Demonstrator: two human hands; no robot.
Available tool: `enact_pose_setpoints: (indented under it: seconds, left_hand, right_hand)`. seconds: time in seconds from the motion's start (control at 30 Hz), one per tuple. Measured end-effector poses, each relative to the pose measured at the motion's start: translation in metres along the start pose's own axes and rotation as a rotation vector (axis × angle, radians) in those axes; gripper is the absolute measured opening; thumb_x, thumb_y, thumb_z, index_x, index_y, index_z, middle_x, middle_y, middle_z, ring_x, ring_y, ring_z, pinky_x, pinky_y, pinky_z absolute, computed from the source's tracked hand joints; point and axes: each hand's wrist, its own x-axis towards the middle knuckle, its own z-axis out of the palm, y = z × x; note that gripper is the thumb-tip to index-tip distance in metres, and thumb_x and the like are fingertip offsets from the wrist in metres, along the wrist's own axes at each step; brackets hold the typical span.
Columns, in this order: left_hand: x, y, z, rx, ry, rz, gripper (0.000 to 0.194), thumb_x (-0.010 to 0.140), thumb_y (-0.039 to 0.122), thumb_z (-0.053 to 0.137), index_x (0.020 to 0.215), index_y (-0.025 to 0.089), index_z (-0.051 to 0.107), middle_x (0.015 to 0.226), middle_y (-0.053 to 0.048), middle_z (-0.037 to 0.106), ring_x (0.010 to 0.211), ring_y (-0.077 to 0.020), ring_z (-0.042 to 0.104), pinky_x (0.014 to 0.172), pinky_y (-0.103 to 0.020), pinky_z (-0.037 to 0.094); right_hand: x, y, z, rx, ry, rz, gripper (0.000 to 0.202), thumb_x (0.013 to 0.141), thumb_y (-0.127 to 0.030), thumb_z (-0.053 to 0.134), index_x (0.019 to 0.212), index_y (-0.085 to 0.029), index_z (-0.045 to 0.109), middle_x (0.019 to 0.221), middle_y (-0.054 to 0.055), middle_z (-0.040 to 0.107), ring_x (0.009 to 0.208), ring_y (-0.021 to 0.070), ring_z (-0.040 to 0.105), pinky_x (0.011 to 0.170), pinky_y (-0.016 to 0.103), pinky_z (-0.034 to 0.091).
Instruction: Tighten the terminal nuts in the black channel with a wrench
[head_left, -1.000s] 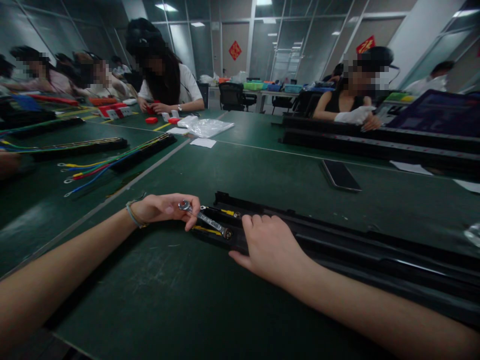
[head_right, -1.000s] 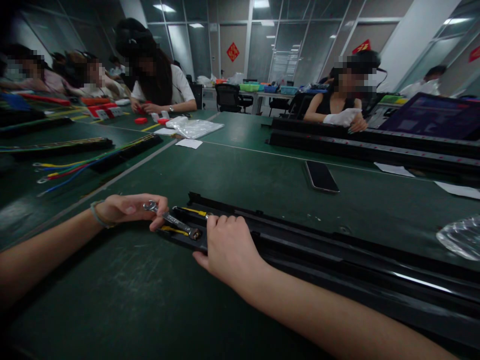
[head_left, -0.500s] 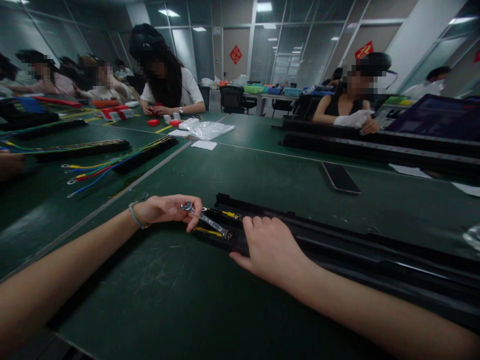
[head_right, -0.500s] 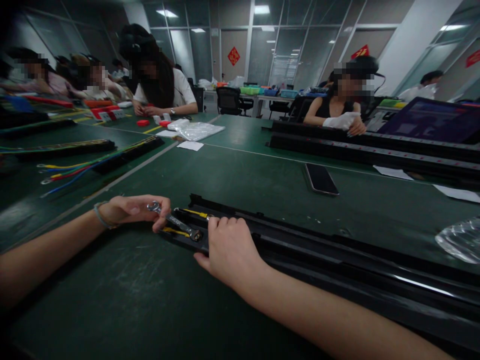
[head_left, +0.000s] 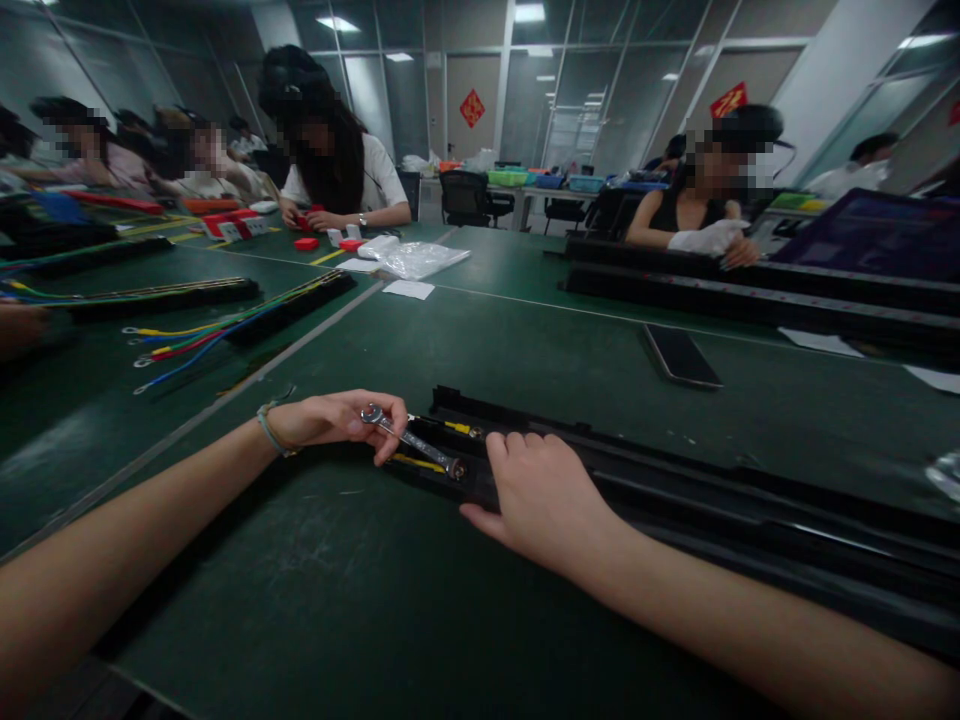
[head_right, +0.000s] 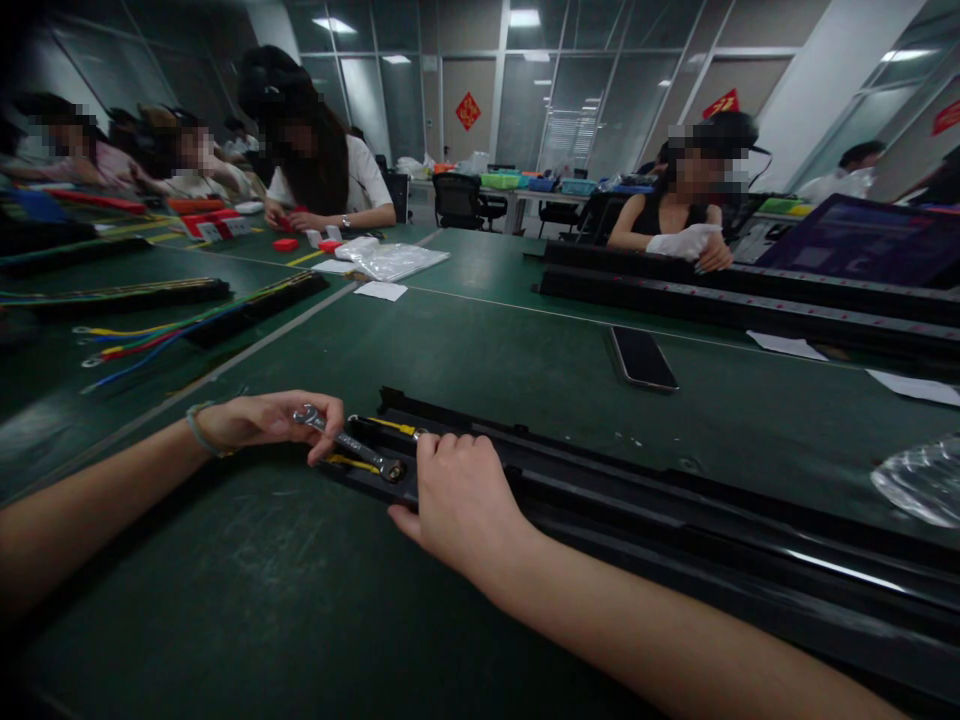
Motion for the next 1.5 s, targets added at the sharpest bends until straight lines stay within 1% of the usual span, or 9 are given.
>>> enact_pose_setpoints:
  seconds: [0.23,0.4,0.73,0.9,1.23,1.5]
  left_hand:
    - [0.0005,0.0005,0.0014,0.025,0.013,0.003,0.030,0.067,0.032,0.054,0.088,0.012,0.051,0.074,-0.006,0.056,0.068,-0.0193,0.050,0.065,-0.029,0.041]
    - [0.0000,-0.0018,-0.0009,0.010,0.003,0.006,0.031,0.067,0.034,0.055,0.089,0.012,0.050,0.076,-0.007,0.056,0.069,-0.0200,0.050,0.067,-0.030,0.041]
    - [0.0011,0.0003,0.0015,0.024,0.020,0.001,0.024,0.069,0.026,0.053,0.087,0.011,0.051,0.074,-0.007,0.057,0.068,-0.0192,0.050,0.065,-0.029,0.041]
    - [0.0012,0.0012,0.0024,0.035,0.027,-0.027,0.022,0.071,0.027,0.054,0.085,0.010,0.052,0.075,-0.007,0.055,0.068,-0.0184,0.051,0.065,-0.028,0.040]
    - [0.0004,-0.0001,0.0003,0.012,0.019,-0.023,0.026,0.070,0.030,0.053,0.087,0.011,0.051,0.077,-0.008,0.055,0.068,-0.0194,0.051,0.065,-0.029,0.041]
    - [-0.0001,0.0003,0.0008,-0.025,-0.005,-0.013,0.034,0.066,0.033,0.056,0.091,0.012,0.050,0.080,-0.008,0.055,0.070,-0.0200,0.050,0.067,-0.029,0.041]
  right_hand:
    - [-0.0009,-0.0003,-0.0002,-0.014,-0.013,-0.002,0.048,0.072,-0.057,0.037,0.090,-0.014,0.050,0.077,0.010,0.056,0.069,0.0216,0.052,0.060,0.034,0.036]
    - [0.0000,-0.0003,-0.0018,-0.010,-0.050,-0.004,0.048,0.072,-0.056,0.037,0.091,-0.014,0.049,0.078,0.010,0.057,0.070,0.0219,0.053,0.061,0.034,0.037]
    - [-0.0013,-0.0007,0.0013,-0.009,-0.003,-0.005,0.047,0.071,-0.056,0.039,0.089,-0.014,0.049,0.076,0.010,0.056,0.069,0.0223,0.052,0.061,0.035,0.036]
    - [-0.0005,-0.0005,0.0010,-0.021,-0.023,-0.006,0.048,0.072,-0.057,0.037,0.089,-0.014,0.050,0.077,0.010,0.056,0.069,0.0224,0.053,0.061,0.035,0.036]
    - [-0.0003,-0.0002,-0.0011,-0.011,-0.047,-0.002,0.048,0.072,-0.057,0.037,0.090,-0.014,0.050,0.078,0.010,0.057,0.070,0.0221,0.052,0.061,0.034,0.036]
    - [-0.0002,0.0001,-0.0001,-0.007,-0.015,-0.002,0.048,0.071,-0.057,0.038,0.089,-0.014,0.050,0.076,0.010,0.056,0.068,0.0219,0.052,0.060,0.034,0.036]
